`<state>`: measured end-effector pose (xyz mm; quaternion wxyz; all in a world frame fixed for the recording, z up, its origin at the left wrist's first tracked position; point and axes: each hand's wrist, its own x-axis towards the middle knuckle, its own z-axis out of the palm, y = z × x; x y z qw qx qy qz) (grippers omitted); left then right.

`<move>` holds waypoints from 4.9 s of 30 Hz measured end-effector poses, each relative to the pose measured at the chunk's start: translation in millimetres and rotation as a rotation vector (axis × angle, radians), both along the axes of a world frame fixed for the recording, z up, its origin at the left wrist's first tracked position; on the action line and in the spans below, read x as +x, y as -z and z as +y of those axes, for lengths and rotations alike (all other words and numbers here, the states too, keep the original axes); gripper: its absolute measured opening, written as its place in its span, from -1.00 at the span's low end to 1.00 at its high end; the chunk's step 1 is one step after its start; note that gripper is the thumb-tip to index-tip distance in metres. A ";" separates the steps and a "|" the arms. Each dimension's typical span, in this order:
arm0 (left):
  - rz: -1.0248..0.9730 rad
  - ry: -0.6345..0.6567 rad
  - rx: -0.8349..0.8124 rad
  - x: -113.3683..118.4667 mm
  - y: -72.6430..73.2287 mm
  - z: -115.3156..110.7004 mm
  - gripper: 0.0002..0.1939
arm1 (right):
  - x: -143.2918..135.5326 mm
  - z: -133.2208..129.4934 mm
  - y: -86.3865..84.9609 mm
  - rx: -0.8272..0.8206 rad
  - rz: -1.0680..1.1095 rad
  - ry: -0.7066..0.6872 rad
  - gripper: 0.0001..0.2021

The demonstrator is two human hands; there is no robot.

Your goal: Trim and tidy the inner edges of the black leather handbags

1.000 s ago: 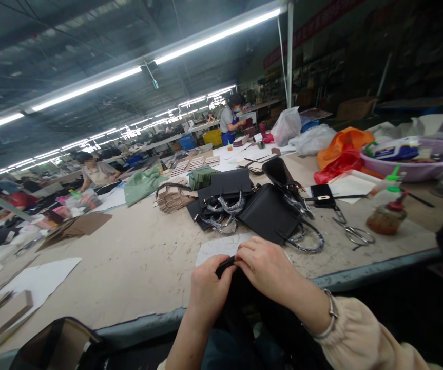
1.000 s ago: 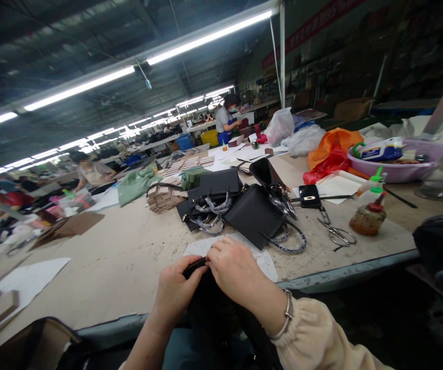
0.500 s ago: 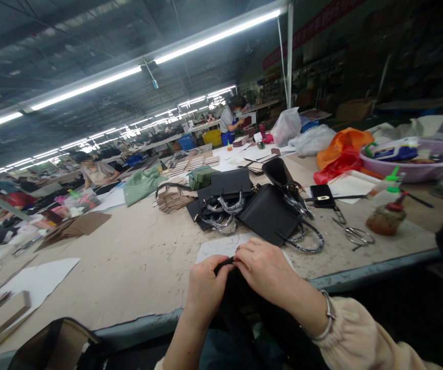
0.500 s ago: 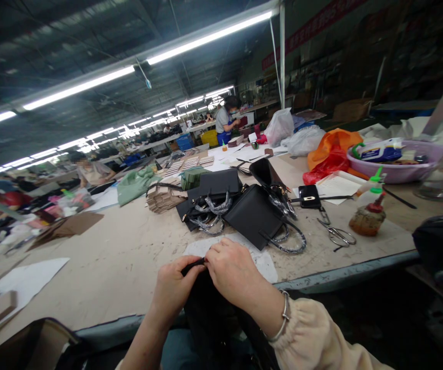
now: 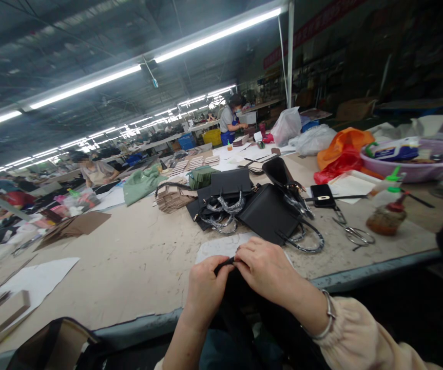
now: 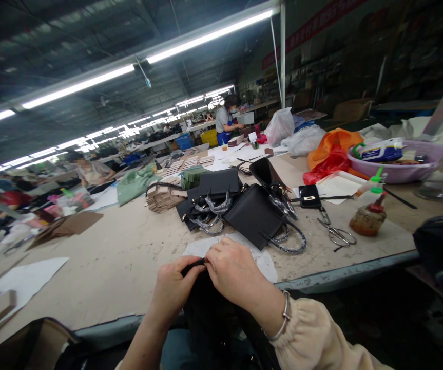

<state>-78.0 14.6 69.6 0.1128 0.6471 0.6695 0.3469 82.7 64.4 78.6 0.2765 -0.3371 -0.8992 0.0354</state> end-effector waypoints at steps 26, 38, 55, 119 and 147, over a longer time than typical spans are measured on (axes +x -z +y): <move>-0.039 -0.026 -0.036 3.1 -1.7 0.2 -0.91 | 2.4 -0.1 1.8 -0.056 0.029 -0.074 -0.84; -0.060 -0.019 0.000 2.9 0.1 -0.1 -0.88 | 0.4 2.8 5.8 -0.064 0.101 -0.111 -0.89; -0.057 -0.014 0.007 1.8 0.7 0.8 -0.90 | 5.0 3.3 5.5 -0.175 0.097 -0.039 -0.57; 0.093 0.040 0.211 2.5 2.1 -0.6 -0.91 | -4.1 12.8 4.0 -0.261 -0.042 0.088 -0.83; 0.077 0.032 0.248 7.0 5.4 2.3 -0.89 | 0.0 13.9 4.1 -0.267 -0.032 -0.002 -0.80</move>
